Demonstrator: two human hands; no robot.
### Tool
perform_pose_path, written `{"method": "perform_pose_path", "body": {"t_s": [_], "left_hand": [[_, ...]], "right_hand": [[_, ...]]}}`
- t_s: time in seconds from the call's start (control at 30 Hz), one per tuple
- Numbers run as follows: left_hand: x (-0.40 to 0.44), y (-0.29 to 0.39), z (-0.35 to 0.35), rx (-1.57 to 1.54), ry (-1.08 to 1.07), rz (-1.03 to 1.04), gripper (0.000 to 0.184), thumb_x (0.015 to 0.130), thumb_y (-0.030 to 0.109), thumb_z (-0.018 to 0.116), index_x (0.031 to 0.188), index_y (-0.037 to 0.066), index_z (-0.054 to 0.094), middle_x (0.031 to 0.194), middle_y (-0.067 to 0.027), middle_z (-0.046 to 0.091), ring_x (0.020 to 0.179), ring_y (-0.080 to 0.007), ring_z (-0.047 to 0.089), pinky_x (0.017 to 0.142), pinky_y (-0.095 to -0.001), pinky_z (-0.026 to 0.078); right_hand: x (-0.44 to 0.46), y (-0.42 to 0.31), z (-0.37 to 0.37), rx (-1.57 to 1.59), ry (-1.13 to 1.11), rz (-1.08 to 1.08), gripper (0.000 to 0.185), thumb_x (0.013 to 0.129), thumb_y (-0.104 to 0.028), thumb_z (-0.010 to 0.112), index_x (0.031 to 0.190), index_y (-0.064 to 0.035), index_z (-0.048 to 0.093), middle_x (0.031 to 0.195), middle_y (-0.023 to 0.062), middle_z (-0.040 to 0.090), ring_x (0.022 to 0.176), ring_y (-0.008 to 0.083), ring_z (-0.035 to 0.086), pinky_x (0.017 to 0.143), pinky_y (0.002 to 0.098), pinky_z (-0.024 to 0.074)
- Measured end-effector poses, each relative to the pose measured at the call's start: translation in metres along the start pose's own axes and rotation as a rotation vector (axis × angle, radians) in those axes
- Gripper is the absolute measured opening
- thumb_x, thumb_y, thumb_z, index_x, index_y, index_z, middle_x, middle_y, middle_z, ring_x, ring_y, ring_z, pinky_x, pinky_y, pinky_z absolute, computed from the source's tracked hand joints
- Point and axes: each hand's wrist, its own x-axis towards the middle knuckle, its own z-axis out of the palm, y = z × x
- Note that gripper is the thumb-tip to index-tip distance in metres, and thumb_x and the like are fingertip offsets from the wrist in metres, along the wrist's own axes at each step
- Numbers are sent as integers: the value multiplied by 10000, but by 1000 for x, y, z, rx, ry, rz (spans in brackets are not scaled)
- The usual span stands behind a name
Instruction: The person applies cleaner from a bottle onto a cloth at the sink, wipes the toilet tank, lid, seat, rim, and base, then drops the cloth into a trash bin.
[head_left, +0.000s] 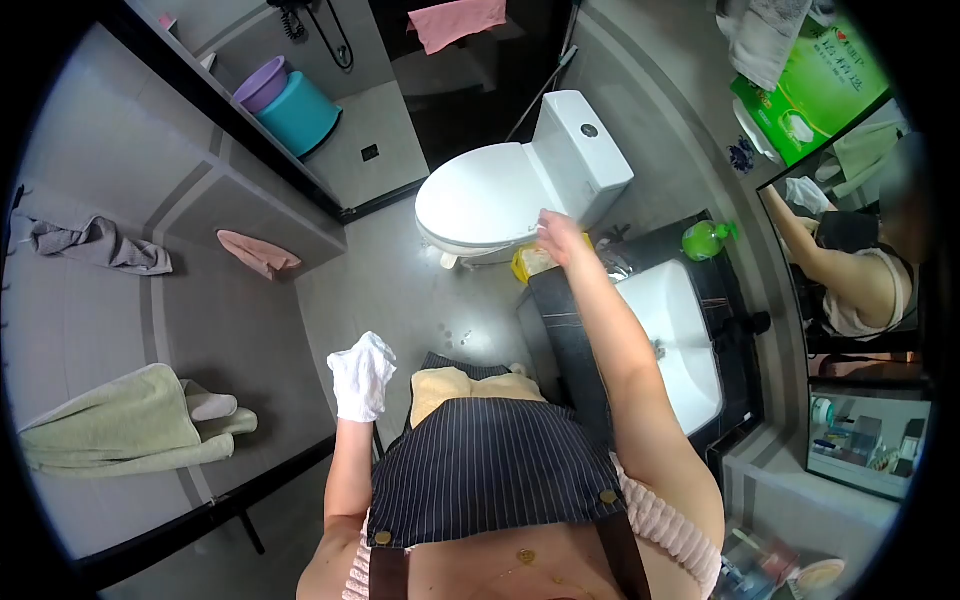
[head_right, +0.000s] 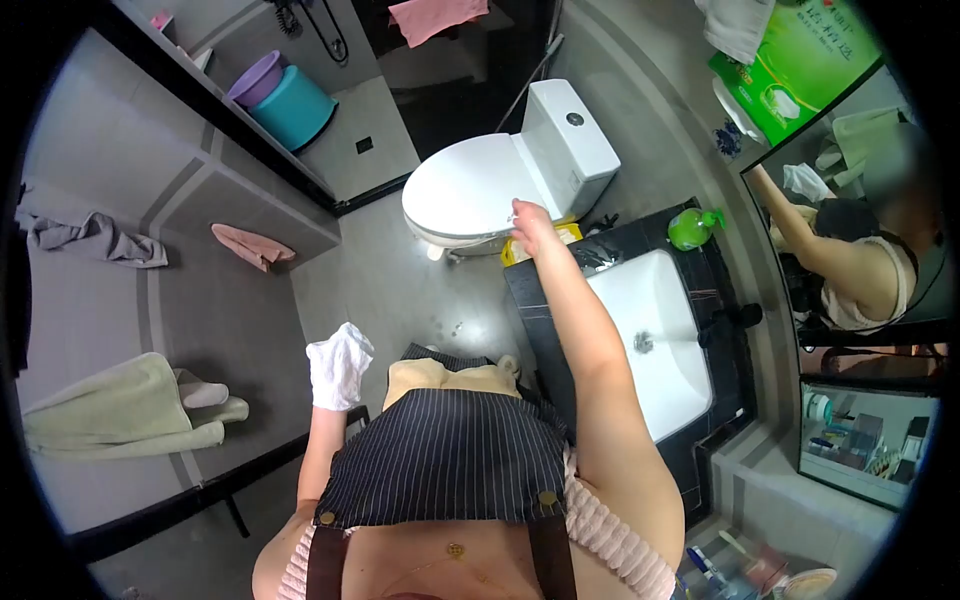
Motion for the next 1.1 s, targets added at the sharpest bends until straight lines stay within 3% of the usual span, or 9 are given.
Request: {"method": "perform_pose_path", "body": {"t_s": [0.13, 0.37, 0.5, 0.6, 0.67, 0.77, 0.87, 1.0, 1.1], "left_hand": [[-8, -6, 18, 0, 28, 29, 173, 667, 137, 666, 597, 187, 516, 600, 14, 487, 532, -193, 563, 401, -371, 311], [29, -3, 9, -46, 20, 178, 136, 674, 121, 629, 678, 129, 493, 600, 6, 457, 536, -203, 533, 460, -380, 361], [61, 29, -13, -1245, 205, 251, 108, 709, 129, 627, 729, 112, 522, 615, -3, 502, 523, -208, 525, 478, -359, 396], [47, 54, 35, -368, 264, 389, 105, 699, 135, 626, 741, 122, 530, 628, -16, 532, 530, -220, 533, 501, -373, 416], [75, -8, -1, -232, 300, 440, 109, 690, 136, 632, 734, 127, 533, 624, -10, 529, 529, -223, 537, 498, -379, 415], [92, 7, -6, -230, 443, 541, 113, 677, 145, 648, 716, 145, 543, 612, 9, 515, 519, -215, 540, 485, -388, 397], [102, 28, -9, -158, 490, 585, 121, 670, 161, 669, 673, 174, 549, 620, 28, 509, 527, -192, 543, 456, -386, 358], [88, 16, -47, -67, 300, 517, 148, 653, 155, 697, 593, 206, 571, 693, 34, 529, 537, -165, 540, 400, -348, 292], [93, 24, -102, -43, 160, 499, 70, 716, 131, 645, 715, 142, 576, 679, 3, 534, 573, -196, 571, 429, -379, 369]], "right_hand": [[-35, 9, -66, -15, -24, -215, 415, 944, -302, 630, 1270, -47, 592, 1167, 40, 620, 1078, 177, 565, 856, 326, 471], [-167, 70, -213, -214, 589, -234, 273, 966, -261, 598, 1136, -54, 654, 1030, 30, 684, 883, 137, 638, 725, 296, 505], [-271, 49, -251, -529, 1002, -610, 249, 952, -237, 632, 1027, -9, 696, 830, 61, 693, 751, 134, 618, 730, 286, 493], [-355, 57, -249, -551, 1116, -607, 252, 968, -255, 607, 1051, -30, 687, 836, 43, 695, 755, 143, 627, 721, 288, 500], [-330, 75, -216, 86, 914, -464, 252, 1001, -272, 547, 1058, -57, 665, 826, 30, 683, 769, 162, 647, 715, 297, 522], [-292, 130, -277, 836, 682, -244, 320, 1038, -276, 448, 944, -20, 615, 823, 84, 678, 732, 222, 667, 694, 386, 571], [-232, 154, -322, 1128, 434, -283, 329, 1025, -291, 462, 902, -18, 601, 836, 109, 686, 729, 254, 674, 716, 427, 581], [-211, 129, -326, 1378, 308, -388, 286, 981, -304, 540, 900, -35, 598, 888, 109, 679, 863, 295, 683, 862, 459, 583], [-182, 132, -333, 1230, 468, -470, 278, 957, -271, 608, 1036, -4, 605, 1141, 184, 653, 1106, 307, 624, 1016, 479, 505]]}}
